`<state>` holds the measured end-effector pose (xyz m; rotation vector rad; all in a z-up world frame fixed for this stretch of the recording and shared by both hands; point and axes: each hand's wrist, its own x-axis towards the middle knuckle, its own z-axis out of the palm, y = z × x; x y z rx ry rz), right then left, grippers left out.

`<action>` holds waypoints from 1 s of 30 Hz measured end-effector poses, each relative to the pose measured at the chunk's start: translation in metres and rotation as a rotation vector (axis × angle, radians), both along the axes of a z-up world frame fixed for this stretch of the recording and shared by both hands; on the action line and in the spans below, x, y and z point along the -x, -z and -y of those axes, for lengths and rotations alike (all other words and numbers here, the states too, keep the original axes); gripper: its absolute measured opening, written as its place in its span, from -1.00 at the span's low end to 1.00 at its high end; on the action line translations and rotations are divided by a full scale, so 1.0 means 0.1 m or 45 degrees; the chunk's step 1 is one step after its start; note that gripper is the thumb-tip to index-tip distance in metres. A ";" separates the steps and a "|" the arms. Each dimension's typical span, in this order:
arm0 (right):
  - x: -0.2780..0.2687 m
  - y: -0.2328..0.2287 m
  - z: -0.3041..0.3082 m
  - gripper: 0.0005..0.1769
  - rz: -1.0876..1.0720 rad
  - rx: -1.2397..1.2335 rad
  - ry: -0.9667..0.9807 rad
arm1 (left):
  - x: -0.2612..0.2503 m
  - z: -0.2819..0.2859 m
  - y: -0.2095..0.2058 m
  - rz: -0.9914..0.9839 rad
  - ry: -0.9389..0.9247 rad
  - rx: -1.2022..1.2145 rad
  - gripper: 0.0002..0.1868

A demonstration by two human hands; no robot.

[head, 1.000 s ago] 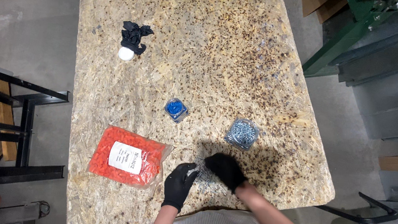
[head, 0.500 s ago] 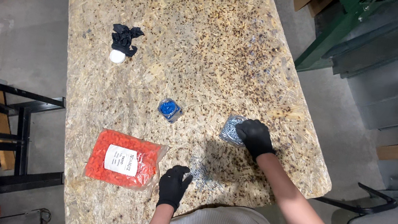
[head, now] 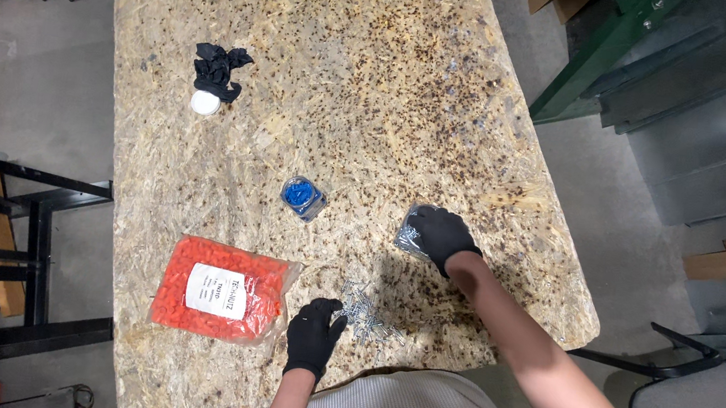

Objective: The person sorts various small metal items by hand on a stone-topped table, moving them from one pile to another.

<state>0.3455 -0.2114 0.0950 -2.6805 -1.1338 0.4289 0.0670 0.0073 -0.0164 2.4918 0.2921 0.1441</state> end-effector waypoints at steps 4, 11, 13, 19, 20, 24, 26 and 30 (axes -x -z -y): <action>-0.05 -0.22 -0.12 -0.66 -0.134 0.200 -0.038 | 0.00 -0.01 0.02 -0.019 -0.025 -0.017 -0.73; -0.04 -0.90 -0.17 -0.66 -0.525 0.286 0.255 | 0.02 -0.01 0.07 -0.014 -0.003 -0.035 -0.69; -0.15 -0.71 -0.02 -0.70 -0.434 0.200 0.174 | 0.02 -0.02 0.07 -0.033 -0.011 -0.049 -0.69; -0.38 -0.08 0.39 -0.60 -0.277 -0.012 0.090 | 0.03 0.02 0.01 0.029 -0.005 -0.021 -0.74; -0.36 -0.12 0.42 -0.58 -0.286 -0.086 0.056 | 0.02 0.01 0.00 0.036 0.012 0.003 -0.74; -0.06 -0.59 0.52 -0.65 -0.165 -0.429 0.126 | 0.05 0.03 0.01 0.062 0.015 0.047 -0.70; 0.21 -1.08 0.44 -0.42 -0.334 -0.364 0.442 | 0.06 0.04 0.07 0.066 0.028 0.028 -0.70; 0.70 -0.99 0.31 -0.79 -0.442 -0.349 0.766 | 0.03 0.07 -0.15 0.066 0.027 0.180 -0.61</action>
